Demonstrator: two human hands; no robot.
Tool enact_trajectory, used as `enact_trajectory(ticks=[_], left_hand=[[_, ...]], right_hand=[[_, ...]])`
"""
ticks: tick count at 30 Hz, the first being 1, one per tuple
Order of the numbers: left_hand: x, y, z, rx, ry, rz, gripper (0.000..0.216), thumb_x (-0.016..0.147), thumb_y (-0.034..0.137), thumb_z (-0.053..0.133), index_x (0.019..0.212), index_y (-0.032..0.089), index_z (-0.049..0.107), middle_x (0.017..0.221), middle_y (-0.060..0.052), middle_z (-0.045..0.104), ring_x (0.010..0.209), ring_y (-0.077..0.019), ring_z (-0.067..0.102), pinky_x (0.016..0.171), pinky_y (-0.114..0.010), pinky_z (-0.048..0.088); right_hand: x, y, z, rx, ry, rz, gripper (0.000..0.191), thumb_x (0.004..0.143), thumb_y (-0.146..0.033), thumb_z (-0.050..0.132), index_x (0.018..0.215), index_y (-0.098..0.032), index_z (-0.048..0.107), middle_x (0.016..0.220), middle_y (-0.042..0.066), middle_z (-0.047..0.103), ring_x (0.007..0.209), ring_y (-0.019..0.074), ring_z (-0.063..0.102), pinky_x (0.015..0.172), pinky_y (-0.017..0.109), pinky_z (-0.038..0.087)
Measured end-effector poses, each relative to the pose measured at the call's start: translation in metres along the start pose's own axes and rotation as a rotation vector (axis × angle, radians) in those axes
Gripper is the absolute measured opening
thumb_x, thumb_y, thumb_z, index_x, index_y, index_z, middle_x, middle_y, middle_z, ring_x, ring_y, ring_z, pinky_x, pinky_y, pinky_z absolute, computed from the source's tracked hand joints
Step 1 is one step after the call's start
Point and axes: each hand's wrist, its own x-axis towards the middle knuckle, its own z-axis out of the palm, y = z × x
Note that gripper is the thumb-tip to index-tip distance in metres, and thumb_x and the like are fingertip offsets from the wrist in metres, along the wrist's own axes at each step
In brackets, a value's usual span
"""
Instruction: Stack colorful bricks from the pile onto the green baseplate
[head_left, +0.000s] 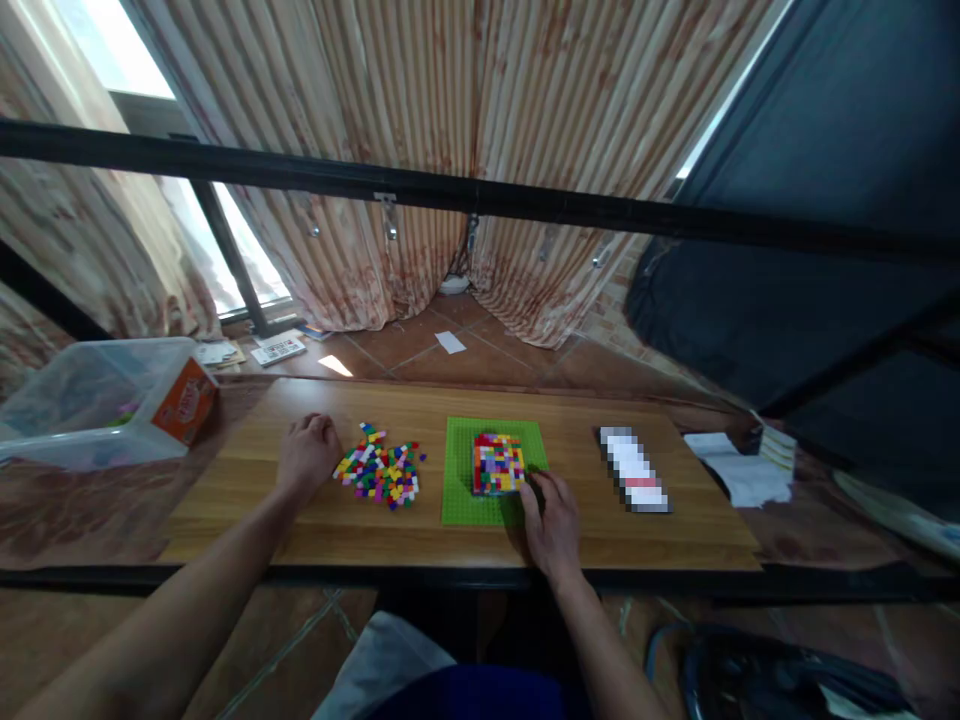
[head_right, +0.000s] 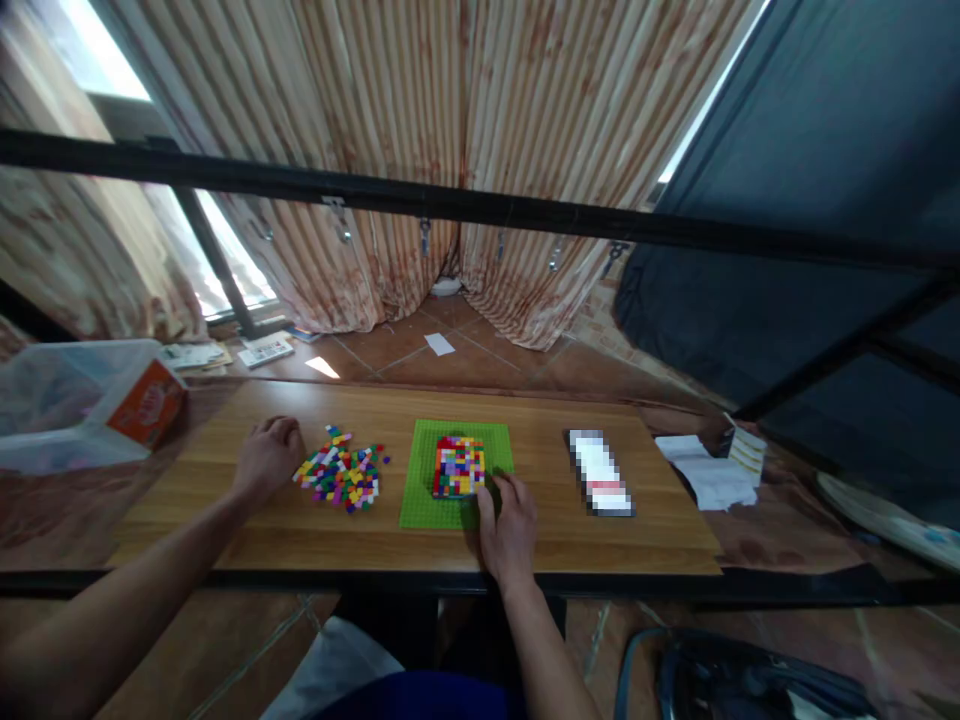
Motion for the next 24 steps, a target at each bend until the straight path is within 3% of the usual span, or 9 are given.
enact_trajectory(ticks=[17,21,24], left_hand=[[-0.005,0.004,0.0,-0.032,-0.017,-0.019,0.029,0.087,0.019,0.041,0.098,0.016,0.068,0.108,-0.013,0.067,0.107,-0.0277,0.057,0.099,-0.041,0.042],[-0.006,0.003,0.0,-0.026,-0.018,-0.03,0.03,0.088,0.019,0.041,0.101,0.014,0.068,0.111,-0.014,0.066,0.106,-0.0277,0.056,0.098,-0.041,0.042],[-0.006,0.003,0.001,-0.02,-0.01,-0.035,0.03,0.088,0.019,0.042,0.102,0.014,0.068,0.112,-0.014,0.066,0.106,-0.0275,0.057,0.097,-0.041,0.042]], right_hand=[[-0.002,0.01,-0.003,-0.008,-0.011,0.008,0.058,0.093,-0.059,0.037,0.105,-0.011,0.068,0.109,0.019,0.066,0.105,0.0284,0.058,0.098,0.048,0.044],[-0.007,0.009,-0.008,-0.02,0.087,-0.035,0.05,0.096,-0.051,0.038,0.105,-0.012,0.068,0.108,0.018,0.066,0.106,0.028,0.058,0.097,0.048,0.045],[-0.011,-0.008,-0.009,-0.008,0.184,-0.128,0.039,0.096,-0.043,0.042,0.104,-0.014,0.069,0.105,0.016,0.067,0.104,0.0264,0.06,0.096,0.047,0.046]])
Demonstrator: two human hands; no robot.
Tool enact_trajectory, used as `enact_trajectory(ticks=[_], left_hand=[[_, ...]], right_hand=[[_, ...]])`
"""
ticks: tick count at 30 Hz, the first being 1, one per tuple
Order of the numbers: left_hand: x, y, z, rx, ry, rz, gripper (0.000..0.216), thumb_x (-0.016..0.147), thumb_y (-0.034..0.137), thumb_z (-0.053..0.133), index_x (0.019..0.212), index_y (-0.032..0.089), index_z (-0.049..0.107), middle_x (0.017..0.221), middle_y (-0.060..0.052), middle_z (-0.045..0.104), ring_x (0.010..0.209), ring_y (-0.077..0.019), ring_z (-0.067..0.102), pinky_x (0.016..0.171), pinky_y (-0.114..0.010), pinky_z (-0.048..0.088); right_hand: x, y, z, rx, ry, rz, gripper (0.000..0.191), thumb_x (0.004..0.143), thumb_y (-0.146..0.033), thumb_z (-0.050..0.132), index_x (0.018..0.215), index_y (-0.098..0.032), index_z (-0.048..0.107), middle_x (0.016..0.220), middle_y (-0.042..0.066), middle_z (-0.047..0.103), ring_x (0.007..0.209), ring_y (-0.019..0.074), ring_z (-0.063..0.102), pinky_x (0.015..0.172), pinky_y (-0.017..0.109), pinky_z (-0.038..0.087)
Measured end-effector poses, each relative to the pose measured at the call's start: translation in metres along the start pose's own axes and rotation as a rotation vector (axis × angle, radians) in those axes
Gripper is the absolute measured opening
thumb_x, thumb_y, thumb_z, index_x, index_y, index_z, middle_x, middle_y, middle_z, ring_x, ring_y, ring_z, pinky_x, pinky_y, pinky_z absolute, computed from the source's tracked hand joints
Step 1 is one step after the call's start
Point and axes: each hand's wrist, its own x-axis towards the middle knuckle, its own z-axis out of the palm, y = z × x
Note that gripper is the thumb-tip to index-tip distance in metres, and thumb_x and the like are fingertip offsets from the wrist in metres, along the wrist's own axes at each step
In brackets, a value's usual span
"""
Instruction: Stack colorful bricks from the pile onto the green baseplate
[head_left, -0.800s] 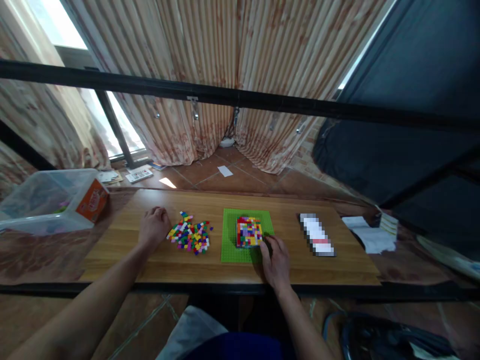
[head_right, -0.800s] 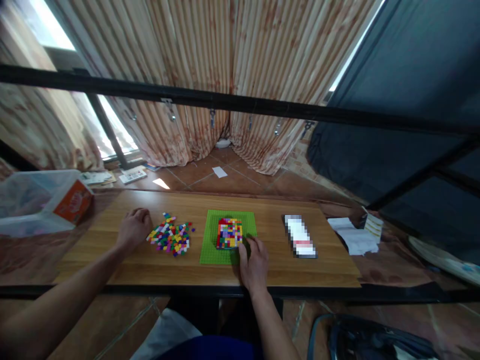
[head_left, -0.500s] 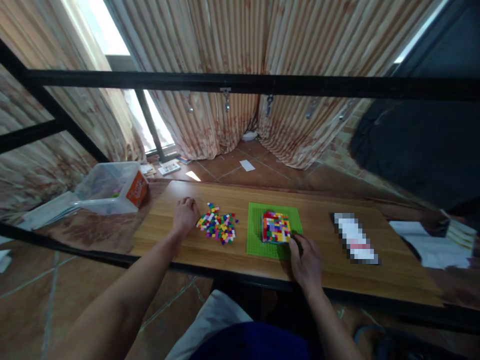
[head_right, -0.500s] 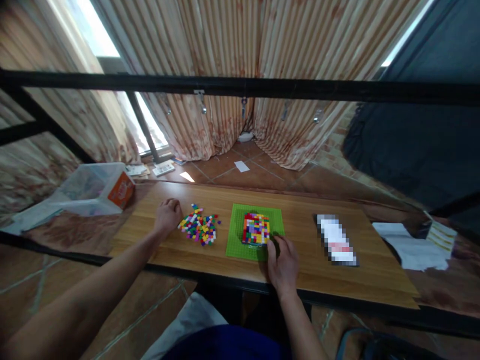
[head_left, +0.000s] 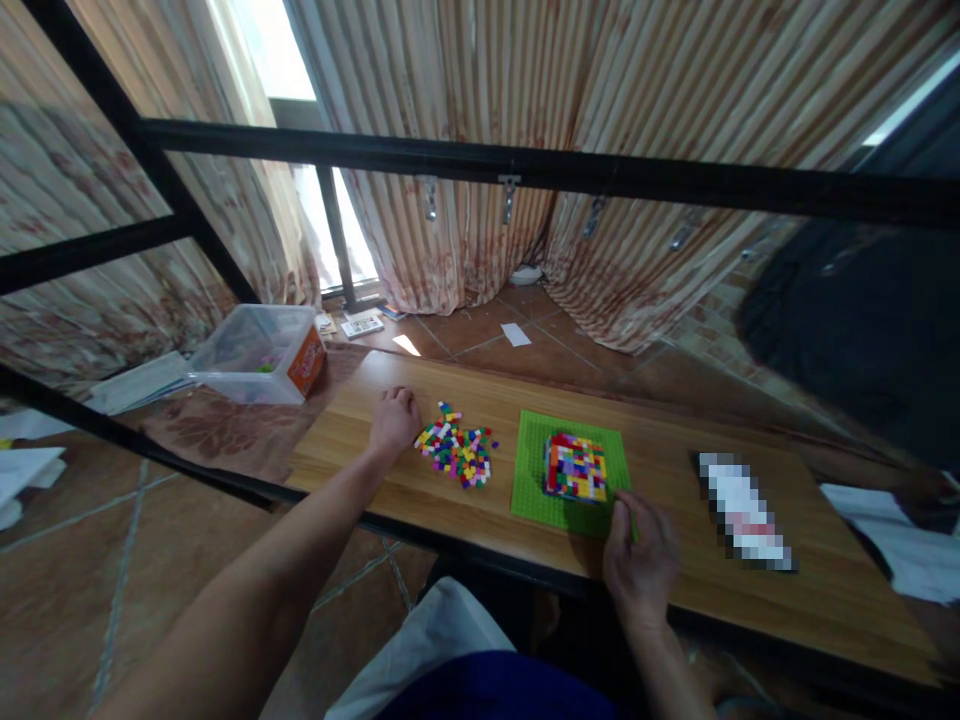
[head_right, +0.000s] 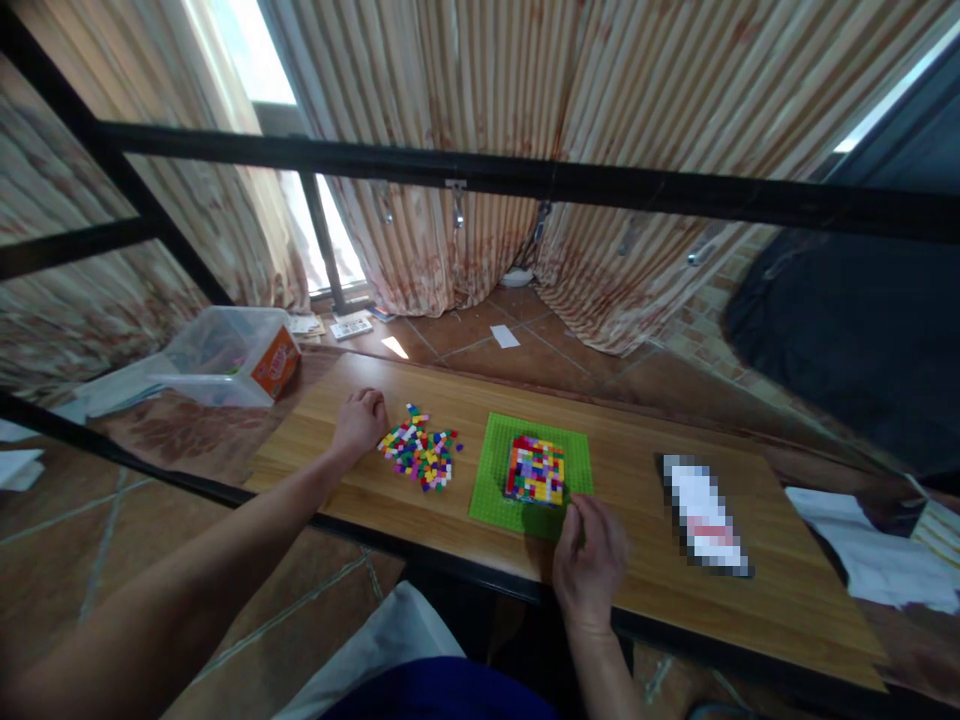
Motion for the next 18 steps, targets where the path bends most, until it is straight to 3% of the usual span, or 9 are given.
enact_trajectory(ticks=[3,9,14,18], left_hand=[[0.0,0.0,0.001,0.008,0.001,0.002,0.029,0.088,0.019,0.042,0.1,0.014,0.068,0.11,-0.014,0.066,0.106,-0.0276,0.057,0.097,-0.041,0.042],[0.0,0.0,-0.001,-0.02,0.011,0.001,0.028,0.087,0.018,0.042,0.098,0.016,0.068,0.109,-0.013,0.067,0.106,-0.0275,0.057,0.097,-0.041,0.043],[0.0,-0.001,-0.001,-0.039,0.019,0.005,0.027,0.087,0.018,0.042,0.098,0.017,0.068,0.112,-0.013,0.066,0.106,-0.0279,0.057,0.097,-0.041,0.044],[0.0,-0.003,0.0,-0.039,0.021,0.003,0.028,0.087,0.019,0.042,0.1,0.017,0.067,0.112,-0.013,0.066,0.106,-0.0275,0.057,0.098,-0.041,0.043]], right_hand=[[0.002,-0.034,0.01,0.092,-0.051,-0.094,0.03,0.096,-0.037,0.046,0.102,-0.019,0.07,0.103,0.012,0.069,0.1,0.0239,0.062,0.094,0.044,0.048],[0.018,-0.098,0.062,0.137,-0.393,-0.208,0.037,0.097,-0.025,0.035,0.106,-0.022,0.07,0.102,0.011,0.067,0.1,0.0236,0.059,0.094,0.042,0.047],[0.032,-0.107,0.101,-0.02,-0.522,-0.167,0.036,0.092,-0.015,0.036,0.102,-0.02,0.07,0.094,0.012,0.064,0.093,0.0258,0.057,0.087,0.039,0.044],[0.033,-0.106,0.117,-0.067,-0.573,-0.158,0.029,0.09,-0.014,0.042,0.089,-0.021,0.07,0.09,0.012,0.063,0.092,0.0258,0.056,0.087,0.038,0.042]])
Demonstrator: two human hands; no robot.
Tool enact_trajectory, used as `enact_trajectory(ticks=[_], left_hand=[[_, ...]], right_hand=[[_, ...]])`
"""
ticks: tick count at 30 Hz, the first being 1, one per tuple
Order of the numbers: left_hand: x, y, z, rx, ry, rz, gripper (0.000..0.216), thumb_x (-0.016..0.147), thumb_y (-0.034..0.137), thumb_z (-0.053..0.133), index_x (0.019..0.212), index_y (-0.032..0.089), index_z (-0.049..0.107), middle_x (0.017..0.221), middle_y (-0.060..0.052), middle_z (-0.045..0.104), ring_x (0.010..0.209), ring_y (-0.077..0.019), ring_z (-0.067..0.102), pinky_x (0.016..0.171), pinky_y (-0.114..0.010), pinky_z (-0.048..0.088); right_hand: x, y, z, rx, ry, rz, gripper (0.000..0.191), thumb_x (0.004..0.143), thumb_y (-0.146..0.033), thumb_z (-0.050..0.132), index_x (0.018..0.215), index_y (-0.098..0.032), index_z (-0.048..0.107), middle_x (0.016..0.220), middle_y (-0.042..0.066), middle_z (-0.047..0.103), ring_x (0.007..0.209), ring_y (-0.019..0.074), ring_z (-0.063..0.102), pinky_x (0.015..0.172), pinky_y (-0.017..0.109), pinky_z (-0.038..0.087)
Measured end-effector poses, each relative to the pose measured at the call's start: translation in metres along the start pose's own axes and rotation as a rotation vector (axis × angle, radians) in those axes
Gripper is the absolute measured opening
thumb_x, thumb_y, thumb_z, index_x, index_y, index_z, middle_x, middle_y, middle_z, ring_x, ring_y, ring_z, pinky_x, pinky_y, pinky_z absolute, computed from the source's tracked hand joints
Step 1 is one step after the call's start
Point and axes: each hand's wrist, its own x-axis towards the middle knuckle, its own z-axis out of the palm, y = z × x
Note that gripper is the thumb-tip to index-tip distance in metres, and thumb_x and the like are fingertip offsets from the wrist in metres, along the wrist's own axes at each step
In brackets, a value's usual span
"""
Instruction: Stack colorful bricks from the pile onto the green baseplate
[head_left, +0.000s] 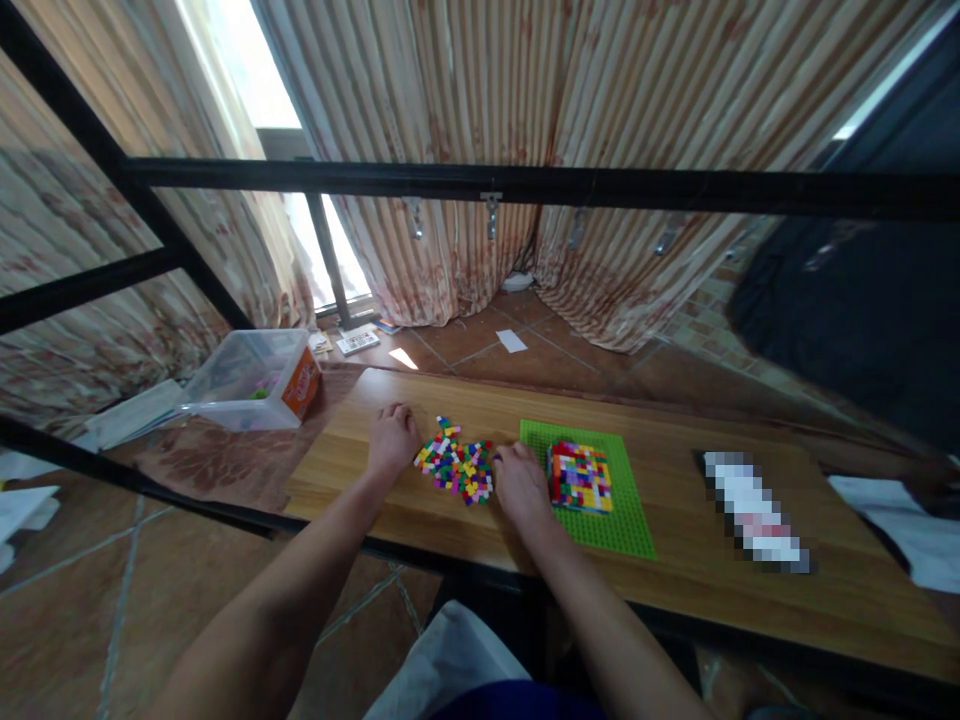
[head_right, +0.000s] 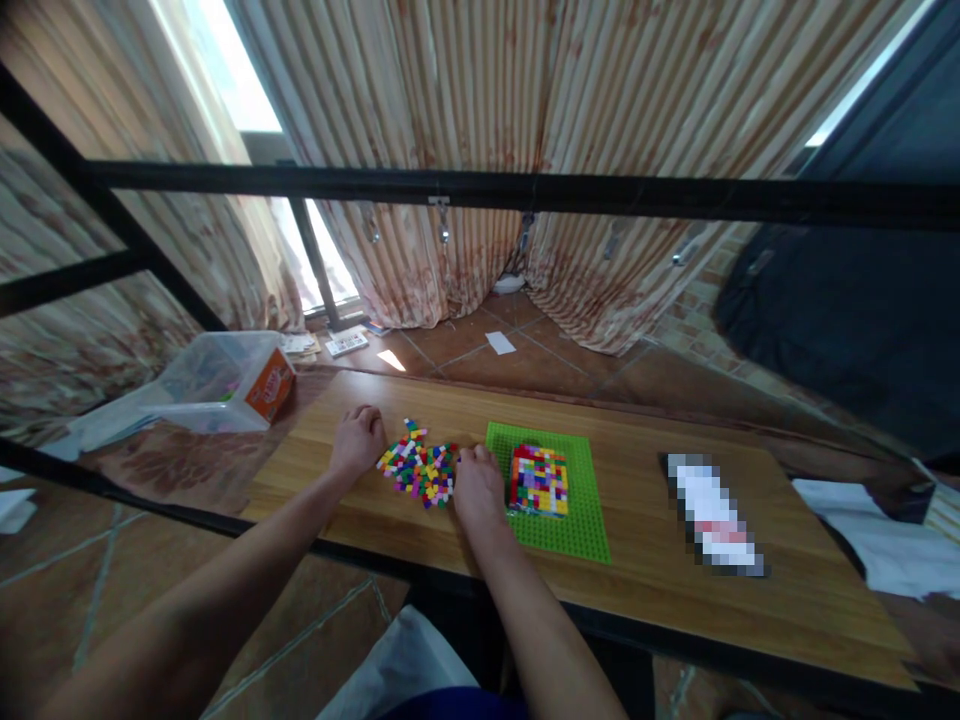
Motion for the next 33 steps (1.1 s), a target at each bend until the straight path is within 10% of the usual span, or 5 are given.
enact_trajectory(ticks=[14,23,33], left_hand=[[0.002,-0.003,-0.001,0.027,0.017,0.031,0.031,0.086,0.021,0.04,0.101,0.017,0.067,0.112,-0.012,0.067,0.105,-0.0275,0.058,0.098,-0.041,0.044],[0.004,-0.004,0.0,0.038,0.001,0.026,0.034,0.087,0.022,0.04,0.105,0.015,0.067,0.116,-0.014,0.066,0.108,-0.0289,0.058,0.1,-0.042,0.043],[0.005,-0.004,-0.001,0.057,0.0,0.028,0.034,0.087,0.024,0.039,0.104,0.016,0.067,0.115,-0.013,0.067,0.106,-0.0284,0.058,0.099,-0.041,0.043]], right_hand=[[-0.046,-0.007,-0.018,0.326,0.189,0.141,0.019,0.087,-0.023,0.047,0.083,-0.023,0.066,0.08,0.003,0.069,0.073,0.0178,0.064,0.07,0.03,0.049],[-0.092,0.051,-0.063,0.551,0.369,0.462,0.029,0.083,-0.044,0.059,0.094,-0.021,0.072,0.095,0.008,0.075,0.086,0.0243,0.07,0.08,0.039,0.054],[-0.065,0.072,-0.075,0.341,0.473,0.288,0.032,0.088,-0.044,0.055,0.09,-0.021,0.077,0.092,0.009,0.069,0.087,0.0224,0.063,0.08,0.038,0.051]])
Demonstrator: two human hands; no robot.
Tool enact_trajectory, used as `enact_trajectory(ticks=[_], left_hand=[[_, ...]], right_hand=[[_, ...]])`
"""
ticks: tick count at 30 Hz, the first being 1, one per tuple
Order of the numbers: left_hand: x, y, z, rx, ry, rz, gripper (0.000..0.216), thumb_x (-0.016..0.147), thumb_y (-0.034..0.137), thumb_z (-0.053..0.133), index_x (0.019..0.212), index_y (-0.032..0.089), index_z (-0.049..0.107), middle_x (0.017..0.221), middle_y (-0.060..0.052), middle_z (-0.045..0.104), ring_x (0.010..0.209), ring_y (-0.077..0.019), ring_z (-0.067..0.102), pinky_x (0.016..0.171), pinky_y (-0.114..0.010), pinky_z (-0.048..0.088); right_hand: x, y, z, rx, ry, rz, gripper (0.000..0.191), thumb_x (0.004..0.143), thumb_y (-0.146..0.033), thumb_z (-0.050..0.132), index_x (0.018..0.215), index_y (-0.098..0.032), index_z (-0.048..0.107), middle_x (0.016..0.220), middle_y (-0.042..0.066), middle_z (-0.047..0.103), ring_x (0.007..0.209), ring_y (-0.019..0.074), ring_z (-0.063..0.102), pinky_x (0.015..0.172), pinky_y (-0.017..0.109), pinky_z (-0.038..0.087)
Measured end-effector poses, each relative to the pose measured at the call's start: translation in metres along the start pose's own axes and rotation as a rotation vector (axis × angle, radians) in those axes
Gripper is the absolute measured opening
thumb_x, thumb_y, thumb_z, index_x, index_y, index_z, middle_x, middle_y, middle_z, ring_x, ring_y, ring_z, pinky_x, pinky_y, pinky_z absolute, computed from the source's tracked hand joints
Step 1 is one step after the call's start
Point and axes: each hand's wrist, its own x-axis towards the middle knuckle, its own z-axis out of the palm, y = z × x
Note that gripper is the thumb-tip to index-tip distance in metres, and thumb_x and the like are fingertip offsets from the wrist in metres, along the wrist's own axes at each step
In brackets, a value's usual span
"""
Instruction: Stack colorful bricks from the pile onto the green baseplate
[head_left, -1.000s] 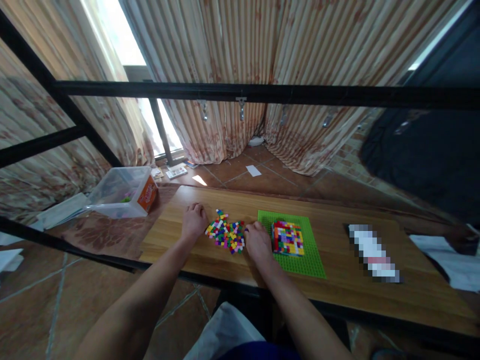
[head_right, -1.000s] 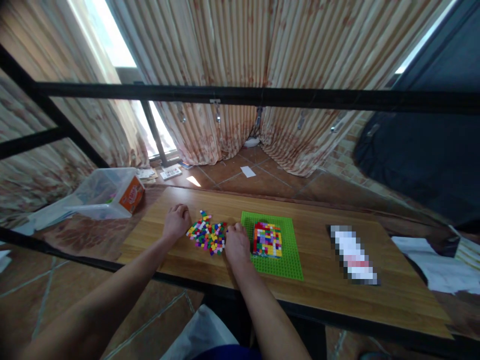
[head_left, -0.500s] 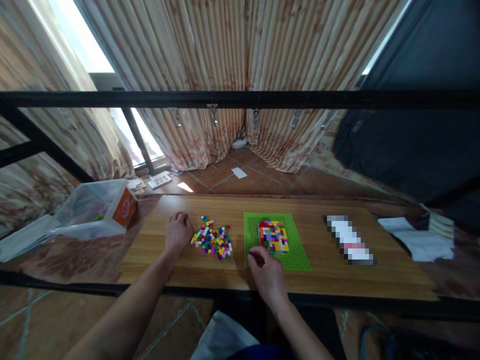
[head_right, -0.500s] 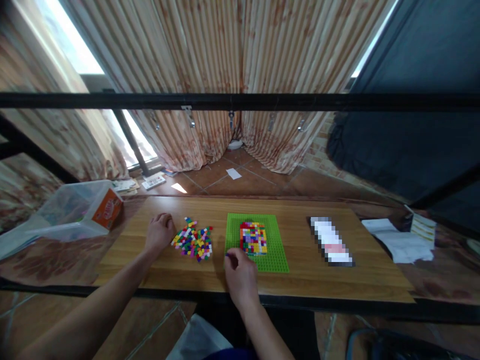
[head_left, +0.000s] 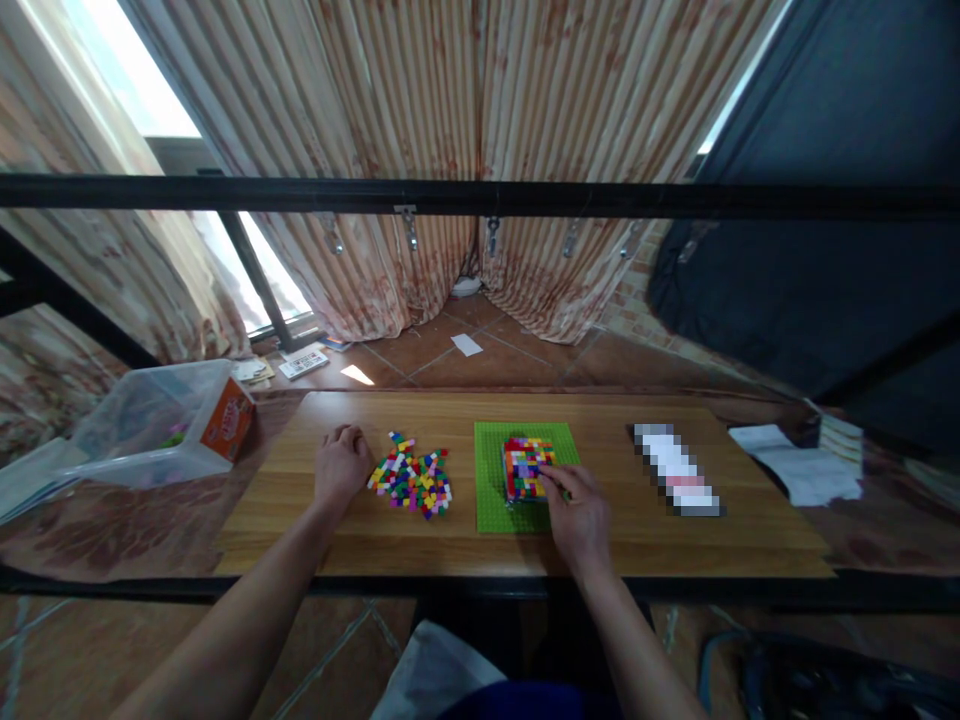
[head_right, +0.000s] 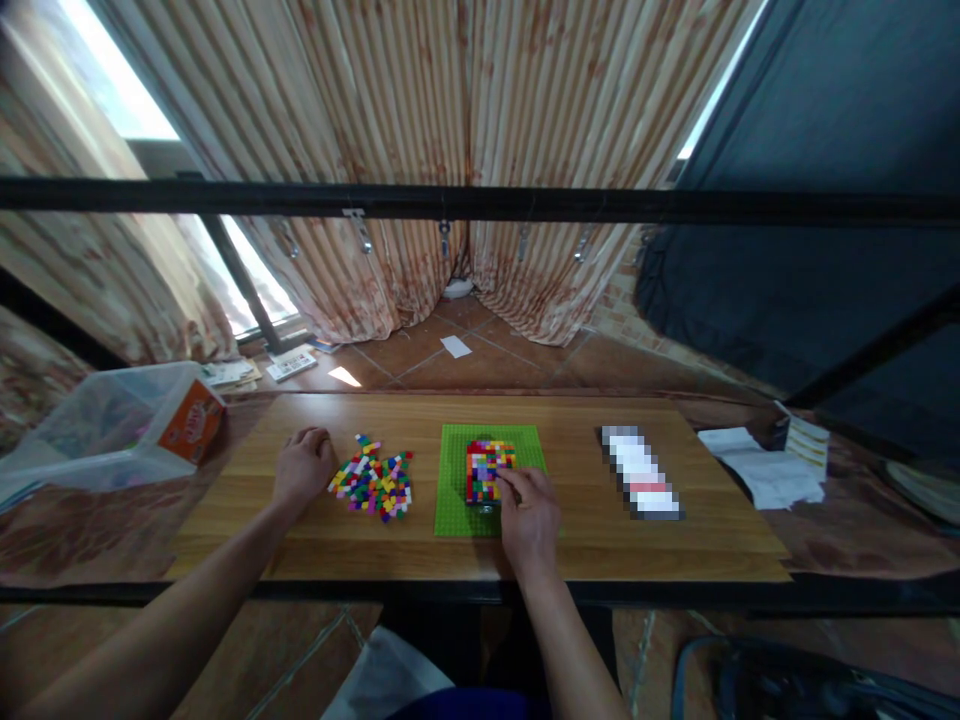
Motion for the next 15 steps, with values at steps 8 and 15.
enact_trajectory(ticks=[8,15], left_hand=[[0.0,0.0,0.0015,-0.013,0.008,-0.005,0.034,0.086,0.023,0.04,0.104,0.014,0.068,0.113,-0.014,0.067,0.106,-0.0285,0.058,0.099,-0.041,0.043],[-0.0008,-0.0003,0.0018,-0.026,0.013,0.003,0.034,0.087,0.023,0.04,0.105,0.015,0.068,0.114,-0.014,0.067,0.106,-0.0292,0.058,0.098,-0.043,0.044]], right_hand=[[-0.0012,0.0086,0.0057,0.034,0.021,-0.016,0.025,0.086,-0.041,0.06,0.089,-0.025,0.079,0.092,0.007,0.066,0.09,0.0206,0.06,0.085,0.038,0.048],[0.0034,0.0067,0.0028,0.121,-0.003,0.073,0.024,0.082,-0.04,0.063,0.089,-0.023,0.078,0.093,0.007,0.069,0.089,0.0212,0.063,0.083,0.038,0.049]])
